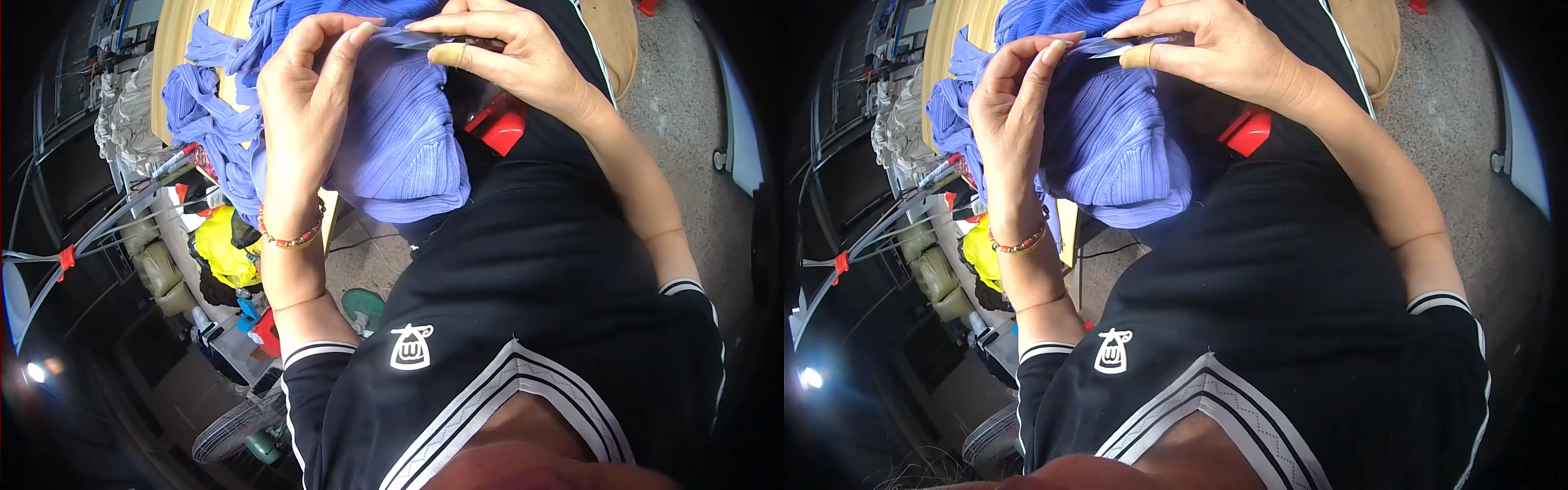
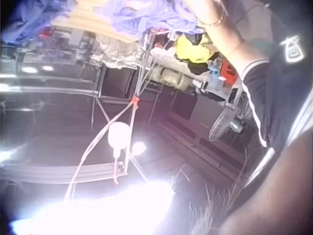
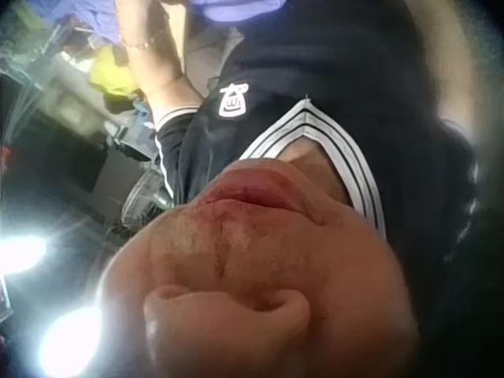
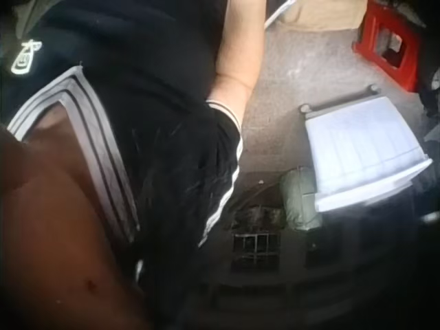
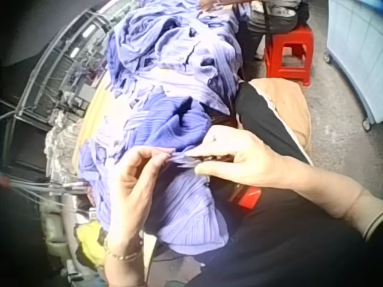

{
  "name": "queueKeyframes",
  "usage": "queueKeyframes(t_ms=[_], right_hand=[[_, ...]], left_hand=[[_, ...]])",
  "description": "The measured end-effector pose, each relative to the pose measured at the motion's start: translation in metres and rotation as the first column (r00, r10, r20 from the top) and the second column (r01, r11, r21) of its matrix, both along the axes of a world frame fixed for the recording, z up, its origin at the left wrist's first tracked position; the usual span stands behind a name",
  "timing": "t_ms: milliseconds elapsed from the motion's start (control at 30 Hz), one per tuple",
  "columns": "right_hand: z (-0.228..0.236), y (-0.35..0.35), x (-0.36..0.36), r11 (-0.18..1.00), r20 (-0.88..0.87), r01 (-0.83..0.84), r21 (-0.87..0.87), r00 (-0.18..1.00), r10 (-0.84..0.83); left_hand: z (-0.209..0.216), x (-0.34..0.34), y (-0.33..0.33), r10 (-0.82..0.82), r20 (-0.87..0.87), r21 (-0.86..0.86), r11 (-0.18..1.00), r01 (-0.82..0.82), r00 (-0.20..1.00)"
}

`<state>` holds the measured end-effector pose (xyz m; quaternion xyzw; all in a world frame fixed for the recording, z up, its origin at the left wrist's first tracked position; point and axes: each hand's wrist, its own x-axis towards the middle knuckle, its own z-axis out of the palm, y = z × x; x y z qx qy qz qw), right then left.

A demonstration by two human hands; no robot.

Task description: Trimming loose threads from blue fabric garments using small thread snips.

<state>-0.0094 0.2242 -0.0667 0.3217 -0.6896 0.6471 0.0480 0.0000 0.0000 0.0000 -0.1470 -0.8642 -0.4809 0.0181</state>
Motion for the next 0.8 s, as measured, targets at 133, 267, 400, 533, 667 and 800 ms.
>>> queueKeyframes(t_ms=[133, 267, 400, 533, 667, 800], right_hand=[[0.003, 0.001, -0.001, 0.999, 0.035, -0.015, -0.037, 0.999, 0.017], [-0.034, -0.017, -0.033, 0.888, -0.456, -0.186, -0.421, 0.889, -0.030], [-0.035, -0.018, -0.036, 0.859, -0.473, -0.190, -0.476, 0.879, -0.067], [0.000, -0.003, -0.013, 0.966, -0.267, -0.068, -0.250, 0.964, -0.001], [0.015, 0.002, -0.006, 1.000, -0.095, 0.023, 0.015, 0.995, -0.022], [-0.013, -0.017, -0.028, 0.928, -0.493, -0.114, -0.355, 0.866, -0.082]], left_hand=[[-0.002, 0.002, 0.000, 0.041, 0.020, 0.010, 0.999, -0.041, 0.999], [0.000, 0.002, 0.006, 0.051, 0.008, 0.011, 0.999, -0.051, 0.999], [-0.001, 0.003, 0.004, 0.057, -0.007, 0.007, 0.998, -0.057, 0.998], [-0.001, 0.004, 0.001, 0.081, -0.027, 0.001, 0.997, -0.081, 0.996], [-0.001, 0.003, 0.000, 0.081, -0.023, 0.004, 0.997, -0.081, 0.996], [0.002, 0.004, 0.002, 0.077, 0.010, -0.093, 0.993, -0.076, 0.997]])
